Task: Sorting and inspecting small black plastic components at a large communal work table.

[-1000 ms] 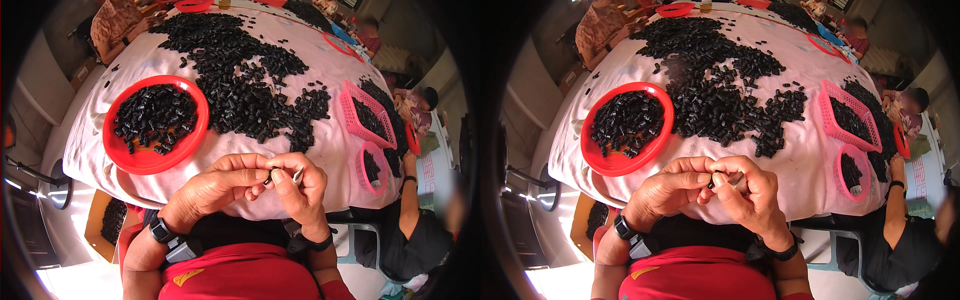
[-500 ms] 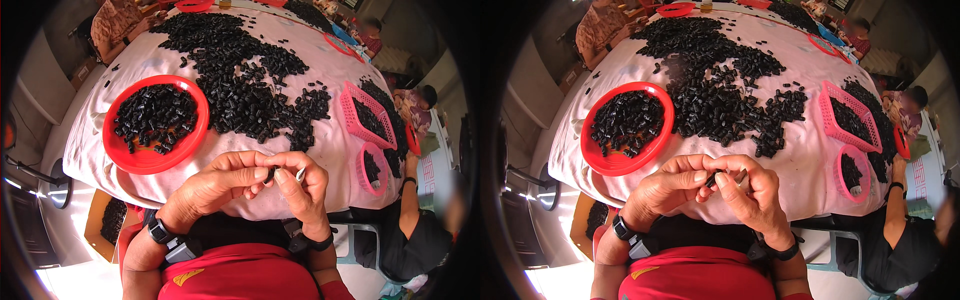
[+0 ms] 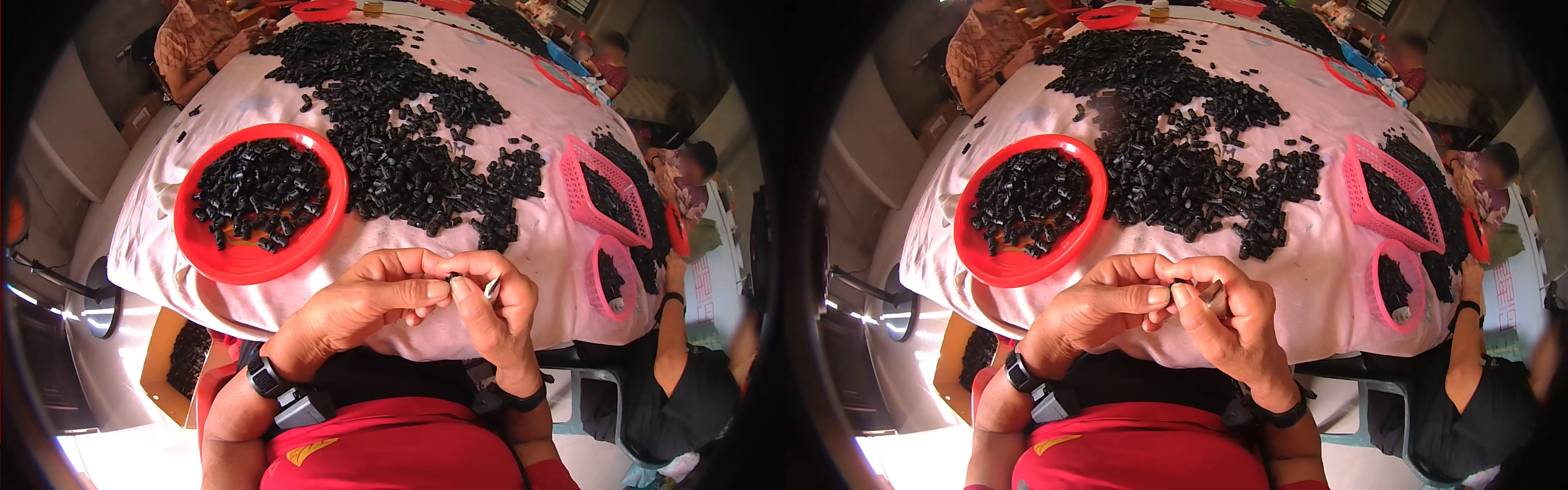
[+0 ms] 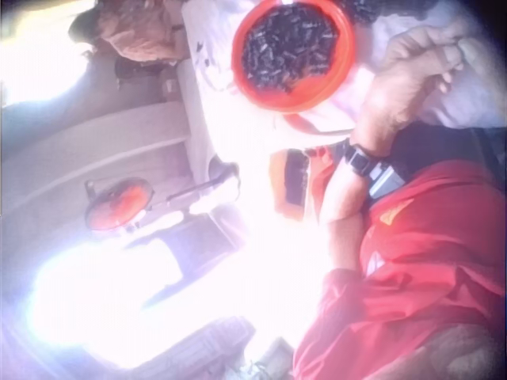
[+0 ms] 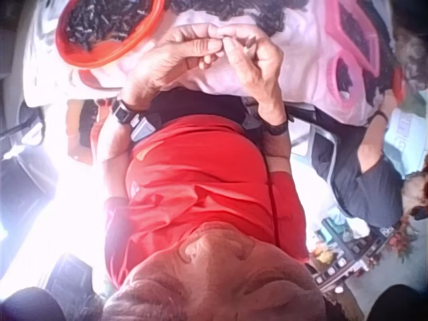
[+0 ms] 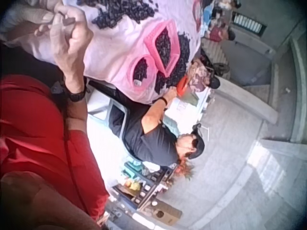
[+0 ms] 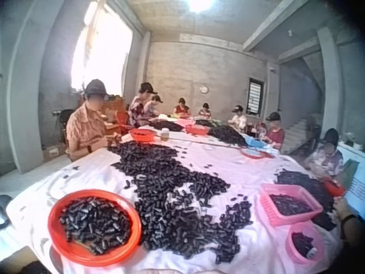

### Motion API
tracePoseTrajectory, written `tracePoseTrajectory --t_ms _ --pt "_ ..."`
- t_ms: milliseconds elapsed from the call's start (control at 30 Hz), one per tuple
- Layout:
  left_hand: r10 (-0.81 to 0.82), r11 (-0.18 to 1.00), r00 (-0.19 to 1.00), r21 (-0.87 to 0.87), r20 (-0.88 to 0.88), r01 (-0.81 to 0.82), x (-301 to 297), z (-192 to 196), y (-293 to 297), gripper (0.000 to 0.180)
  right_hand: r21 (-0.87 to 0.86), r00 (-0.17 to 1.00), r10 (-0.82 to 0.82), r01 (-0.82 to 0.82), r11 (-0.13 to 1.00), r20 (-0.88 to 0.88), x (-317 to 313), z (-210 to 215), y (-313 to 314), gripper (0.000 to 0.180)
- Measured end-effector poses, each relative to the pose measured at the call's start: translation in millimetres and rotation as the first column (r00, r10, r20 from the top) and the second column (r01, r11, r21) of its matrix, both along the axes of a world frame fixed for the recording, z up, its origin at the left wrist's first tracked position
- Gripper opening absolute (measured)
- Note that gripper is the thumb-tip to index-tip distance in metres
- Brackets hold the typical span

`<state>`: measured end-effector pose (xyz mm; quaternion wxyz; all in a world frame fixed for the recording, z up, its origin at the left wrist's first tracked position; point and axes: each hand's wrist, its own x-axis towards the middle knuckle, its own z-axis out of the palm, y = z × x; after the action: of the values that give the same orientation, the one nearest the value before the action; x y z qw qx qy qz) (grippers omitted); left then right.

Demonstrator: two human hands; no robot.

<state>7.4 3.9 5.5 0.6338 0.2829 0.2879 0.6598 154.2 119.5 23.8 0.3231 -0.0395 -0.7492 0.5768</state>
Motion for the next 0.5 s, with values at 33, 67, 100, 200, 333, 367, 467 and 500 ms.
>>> tracePoseTrajectory --t_ms 33,67,100,200,333,367,467,500 --pt "-0.003 1.000 1.000 -0.015 -0.014 0.003 -0.4 -0.5 -0.1 0.023 -0.023 1.000 0.007 -0.007 1.000 -0.005 -1.0 1.3 -1.8 0.014" --pt "-0.006 1.000 1.000 -0.030 -0.027 0.005 -0.7 -1.0 0.1 0.023 -0.026 1.000 0.014 -0.014 1.000 -0.008 -1.2 1.6 -2.5 0.014" --pt "0.004 0.999 1.000 -0.033 -0.031 -0.005 -1.0 -1.6 -0.3 0.023 -0.048 1.000 0.004 -0.004 0.999 -0.006 -0.7 1.9 -3.0 0.013" --pt "-0.019 0.999 1.000 0.026 0.010 0.019 0.1 -0.7 -0.1 0.022 -0.032 1.000 -0.018 0.018 0.999 0.001 2.8 0.2 1.1 0.013" --pt "-0.001 1.000 1.000 -0.024 0.013 0.001 -1.8 -1.4 0.8 0.026 0.069 0.993 -0.114 0.115 0.991 -0.014 -0.4 -0.2 1.0 0.013" --pt "0.004 1.000 1.000 -0.024 0.012 -0.003 -5.1 0.5 -1.1 0.026 0.135 0.987 -0.158 0.157 0.978 -0.005 -0.1 0.7 2.0 0.013" --pt "0.222 0.973 0.972 -0.076 0.069 -0.217 -21.6 10.2 -4.5 0.028 -0.003 0.973 -0.227 0.227 0.974 0.030 2.1 -0.2 7.3 0.011" --pt "0.313 0.950 0.945 -0.035 0.095 -0.311 -32.5 8.4 -4.0 0.027 -0.034 0.965 -0.254 0.257 0.966 0.064 3.3 0.8 10.4 0.010"
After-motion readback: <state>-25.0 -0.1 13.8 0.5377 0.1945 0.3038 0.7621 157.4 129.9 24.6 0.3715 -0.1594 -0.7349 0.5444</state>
